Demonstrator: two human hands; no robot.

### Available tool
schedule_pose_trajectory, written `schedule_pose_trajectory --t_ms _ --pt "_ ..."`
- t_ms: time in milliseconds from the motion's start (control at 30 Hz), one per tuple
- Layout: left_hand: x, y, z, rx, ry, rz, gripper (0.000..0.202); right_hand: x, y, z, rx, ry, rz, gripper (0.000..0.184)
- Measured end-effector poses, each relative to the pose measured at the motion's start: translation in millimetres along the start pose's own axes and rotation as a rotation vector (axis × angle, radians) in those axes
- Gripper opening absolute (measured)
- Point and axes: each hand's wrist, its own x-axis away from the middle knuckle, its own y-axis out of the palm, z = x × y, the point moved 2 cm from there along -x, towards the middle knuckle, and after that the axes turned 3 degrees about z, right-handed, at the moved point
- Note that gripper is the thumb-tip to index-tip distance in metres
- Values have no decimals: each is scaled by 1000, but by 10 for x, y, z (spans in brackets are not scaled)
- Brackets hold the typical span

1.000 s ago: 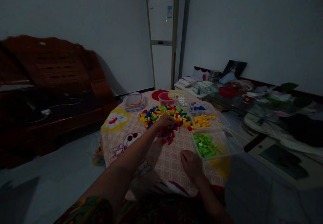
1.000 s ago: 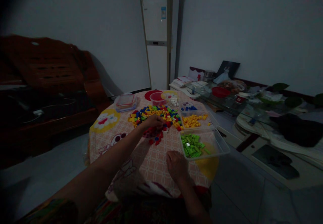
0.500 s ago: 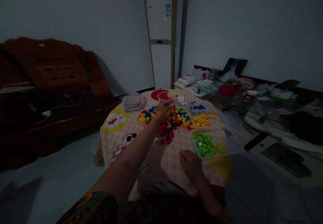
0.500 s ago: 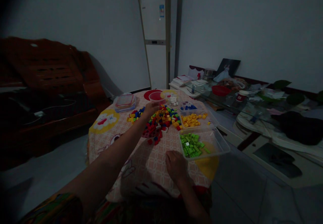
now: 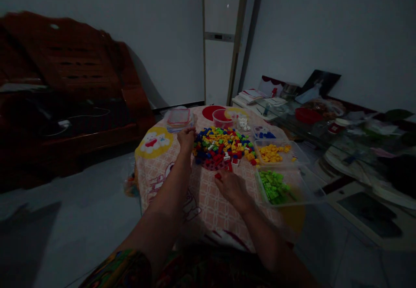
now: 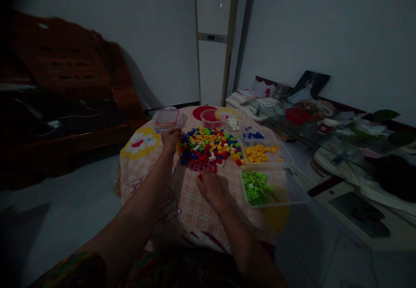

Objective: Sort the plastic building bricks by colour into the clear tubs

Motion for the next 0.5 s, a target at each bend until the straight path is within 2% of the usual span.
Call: schedule_pose_trajectory --t_ms 167,333,400,500 --pt "-140 -94 9 117 -103 80 29 -47 62 -67 77 -73 -82 24" --pt "-336 -182 -36 156 -67 200 28 -14 -179 41 -48 -151 -22 21" --pt "-388 -224 -83 170 -38 231 29 -144 -316 134 -115 -180 -7 19" --pt "-401 -279 -206 194 -37 254 28 -573 -507 317 -187 -186 15 18"
